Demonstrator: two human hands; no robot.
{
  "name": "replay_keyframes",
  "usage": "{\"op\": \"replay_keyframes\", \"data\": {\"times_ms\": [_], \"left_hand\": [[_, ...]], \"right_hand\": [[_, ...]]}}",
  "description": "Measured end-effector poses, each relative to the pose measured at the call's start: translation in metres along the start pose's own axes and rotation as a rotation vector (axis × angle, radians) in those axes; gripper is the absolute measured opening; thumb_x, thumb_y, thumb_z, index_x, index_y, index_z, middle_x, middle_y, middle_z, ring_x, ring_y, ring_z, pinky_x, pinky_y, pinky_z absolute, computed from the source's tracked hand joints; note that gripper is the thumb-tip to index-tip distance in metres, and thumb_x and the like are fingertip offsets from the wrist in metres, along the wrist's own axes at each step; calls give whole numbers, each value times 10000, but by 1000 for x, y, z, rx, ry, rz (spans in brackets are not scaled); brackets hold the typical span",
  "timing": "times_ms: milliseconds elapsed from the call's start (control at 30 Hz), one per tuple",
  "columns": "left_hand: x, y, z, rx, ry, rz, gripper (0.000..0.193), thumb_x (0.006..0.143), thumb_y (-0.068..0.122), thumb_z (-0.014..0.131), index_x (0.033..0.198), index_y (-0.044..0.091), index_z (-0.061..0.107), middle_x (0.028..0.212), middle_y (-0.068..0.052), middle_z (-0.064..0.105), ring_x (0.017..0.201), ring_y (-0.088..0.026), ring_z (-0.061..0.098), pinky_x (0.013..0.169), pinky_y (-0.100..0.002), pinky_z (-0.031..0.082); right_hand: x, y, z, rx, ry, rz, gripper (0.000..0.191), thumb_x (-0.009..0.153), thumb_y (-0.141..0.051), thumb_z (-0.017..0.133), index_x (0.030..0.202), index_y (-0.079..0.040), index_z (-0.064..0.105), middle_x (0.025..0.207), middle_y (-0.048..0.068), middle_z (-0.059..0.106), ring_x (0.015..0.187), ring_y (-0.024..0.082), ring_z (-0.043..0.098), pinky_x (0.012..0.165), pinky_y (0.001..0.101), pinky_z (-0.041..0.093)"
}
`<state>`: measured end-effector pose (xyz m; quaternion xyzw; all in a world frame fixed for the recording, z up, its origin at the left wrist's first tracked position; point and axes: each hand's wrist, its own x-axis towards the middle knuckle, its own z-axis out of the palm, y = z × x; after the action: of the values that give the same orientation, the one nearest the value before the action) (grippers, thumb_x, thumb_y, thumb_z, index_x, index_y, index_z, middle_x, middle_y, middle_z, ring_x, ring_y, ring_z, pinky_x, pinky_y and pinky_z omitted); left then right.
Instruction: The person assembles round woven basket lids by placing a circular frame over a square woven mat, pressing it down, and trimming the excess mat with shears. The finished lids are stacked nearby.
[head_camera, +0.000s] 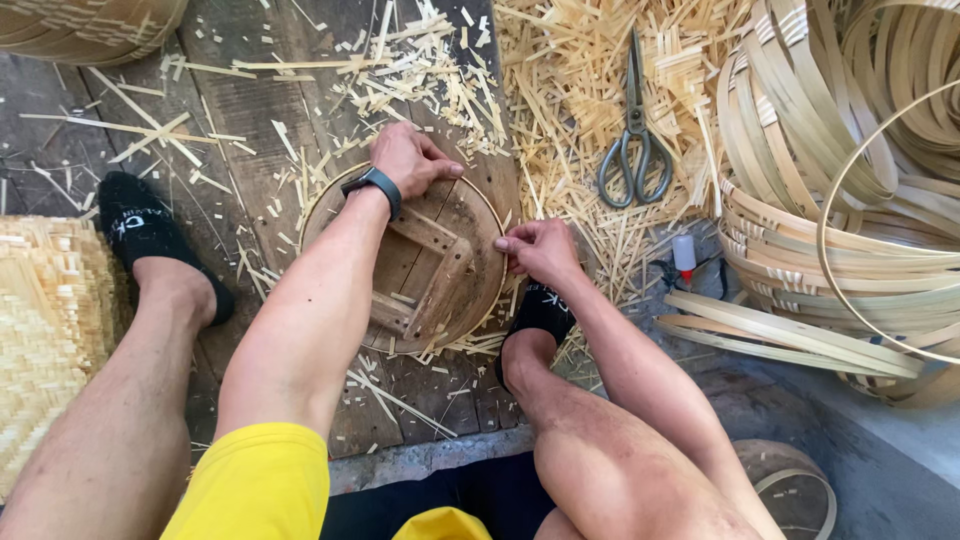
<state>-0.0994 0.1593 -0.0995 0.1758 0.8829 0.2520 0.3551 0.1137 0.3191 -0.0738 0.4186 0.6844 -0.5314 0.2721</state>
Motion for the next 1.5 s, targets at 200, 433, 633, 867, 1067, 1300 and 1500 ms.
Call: {"op": "replay_keyframes", "data": {"times_ms": [200, 433, 633, 867, 1067, 1300, 1500], "left_hand": [[-42, -53, -75, 0, -47, -387, 558, 1070, 544, 719, 1049, -12, 759, 974, -212, 736, 892, -329, 698, 842, -492, 605], [-74, -141, -77, -381, 34, -394, 294, 736, 231, 947, 976, 102, 837, 929, -44, 804, 764, -105, 701, 748, -263, 569], [-73, -144, -66, -519, 219, -383, 333, 710, 210, 966, 962, 51, 818, 924, -83, 798, 737, -130, 675, 698, -282, 565], [-172, -152, -10, -527, 292, -687, 437, 884, 275, 839, 1226, 69, 662, 1126, -113, 736, 915, -194, 751, 714, -339, 570], [-215, -167, 48, -1294, 240, -670, 304, 890, 129, 803, 1055, -70, 644, 937, -128, 724, 787, -256, 726, 684, -378, 664], [-225, -155, 57, -1226, 310, -731, 253, 877, 96, 796, 1040, -53, 673, 934, -142, 751, 767, -253, 747, 709, -383, 660], [-241, -126, 100, -1403, 231, -724, 195, 885, -25, 712, 1030, -67, 587, 943, -166, 729, 821, -288, 779, 755, -415, 661]], "right_hand": [[-10, 24, 9, 149, -55, -30, 317, 866, -139, 823, 1088, 48, 696, 877, 131, 764, 713, 170, 739, 606, 303, 630], [2, 49, 21, 233, -34, -118, 239, 864, -96, 798, 993, 90, 720, 827, 120, 750, 651, 174, 730, 562, 305, 637], [0, 29, 15, 238, 11, -147, 212, 878, -71, 800, 1008, 82, 733, 809, 108, 744, 659, 180, 704, 569, 295, 600], [2, -5, -15, 265, 38, -144, 283, 838, -63, 812, 1081, 44, 711, 927, 104, 756, 737, 165, 738, 614, 281, 640], [5, 27, 1, 388, -39, -85, 255, 826, -15, 811, 1020, 90, 681, 874, 134, 729, 666, 212, 730, 570, 320, 635], [7, 42, 8, 434, -43, -168, 201, 854, -17, 795, 994, 80, 689, 864, 136, 724, 656, 201, 720, 570, 319, 637], [1, 60, 23, 381, -109, -118, 213, 856, 2, 755, 1007, 86, 631, 864, 114, 721, 712, 223, 762, 600, 351, 680]]}}
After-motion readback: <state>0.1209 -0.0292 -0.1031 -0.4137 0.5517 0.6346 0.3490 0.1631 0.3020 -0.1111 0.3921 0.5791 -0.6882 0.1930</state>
